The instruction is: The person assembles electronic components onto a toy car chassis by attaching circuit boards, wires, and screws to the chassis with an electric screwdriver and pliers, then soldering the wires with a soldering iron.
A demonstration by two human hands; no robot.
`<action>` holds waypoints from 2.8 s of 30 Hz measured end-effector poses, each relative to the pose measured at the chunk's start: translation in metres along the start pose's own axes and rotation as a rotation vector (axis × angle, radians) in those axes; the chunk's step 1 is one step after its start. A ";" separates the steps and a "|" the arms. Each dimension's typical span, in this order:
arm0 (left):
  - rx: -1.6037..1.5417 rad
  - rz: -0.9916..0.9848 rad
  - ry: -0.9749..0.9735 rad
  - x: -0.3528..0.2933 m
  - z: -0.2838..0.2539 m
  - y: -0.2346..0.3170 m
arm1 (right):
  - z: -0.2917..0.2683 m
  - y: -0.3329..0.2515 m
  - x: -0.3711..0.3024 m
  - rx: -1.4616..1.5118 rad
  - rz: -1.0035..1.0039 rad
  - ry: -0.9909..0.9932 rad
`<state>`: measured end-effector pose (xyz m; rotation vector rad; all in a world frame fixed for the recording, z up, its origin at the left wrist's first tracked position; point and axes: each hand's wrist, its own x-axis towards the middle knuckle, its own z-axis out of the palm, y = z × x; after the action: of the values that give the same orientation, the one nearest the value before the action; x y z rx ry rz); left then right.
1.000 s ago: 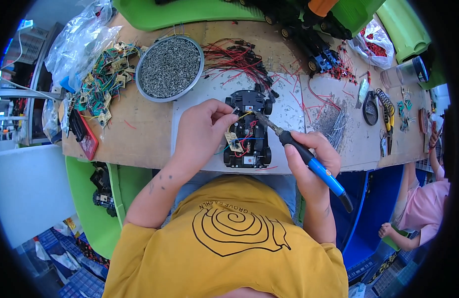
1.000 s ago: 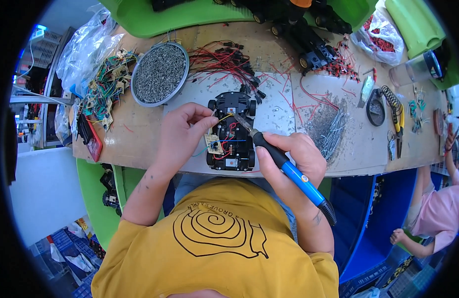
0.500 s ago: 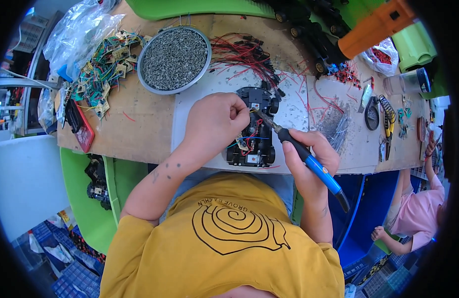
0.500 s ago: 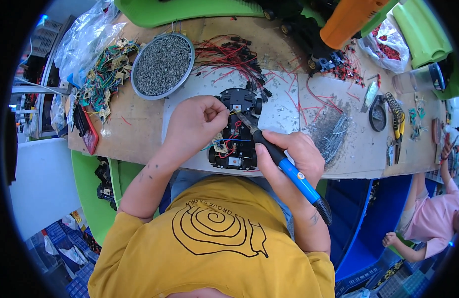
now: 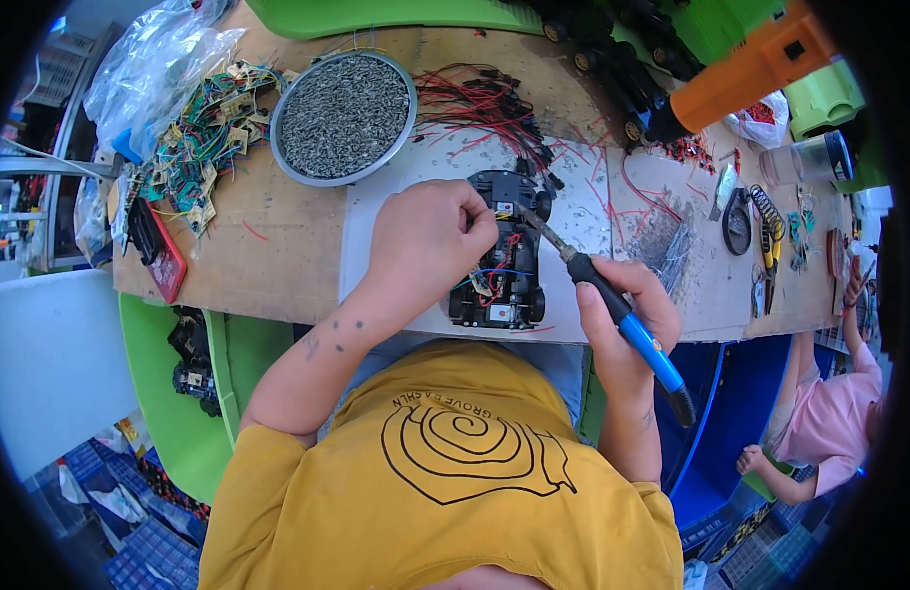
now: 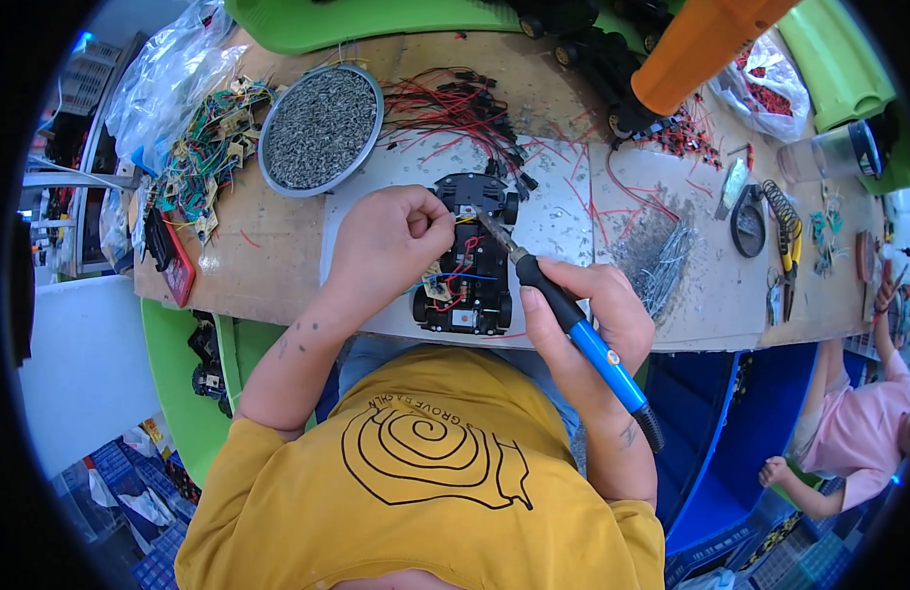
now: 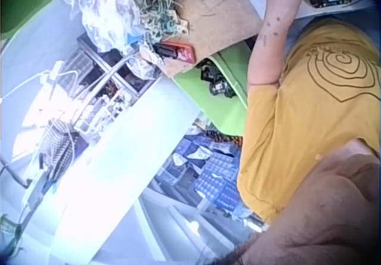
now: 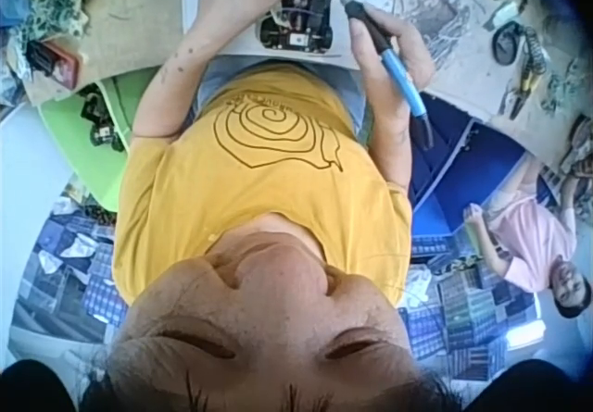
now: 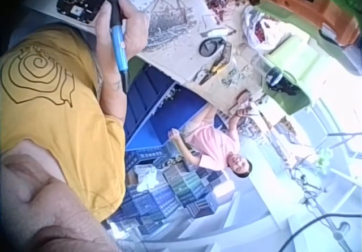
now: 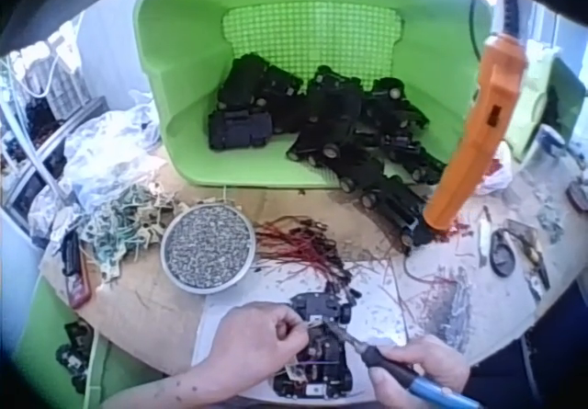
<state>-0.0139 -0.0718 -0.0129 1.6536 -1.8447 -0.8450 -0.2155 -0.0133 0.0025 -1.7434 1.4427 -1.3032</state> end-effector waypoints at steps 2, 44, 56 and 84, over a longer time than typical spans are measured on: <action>-0.003 0.001 -0.005 -0.001 0.000 0.000 | 0.001 -0.002 -0.003 0.013 0.042 0.008; 0.100 0.373 0.052 -0.065 0.003 0.003 | -0.036 -0.018 -0.047 -0.081 -0.055 -0.180; 0.175 0.415 0.111 -0.066 0.008 0.007 | -0.028 -0.020 -0.061 -0.017 0.100 -0.109; 0.275 0.531 0.199 -0.083 0.011 0.008 | -0.092 0.003 -0.087 -0.271 0.308 0.296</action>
<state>-0.0174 0.0127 -0.0124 1.2342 -2.1723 -0.2031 -0.2963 0.0834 0.0073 -1.4469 2.0460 -1.2820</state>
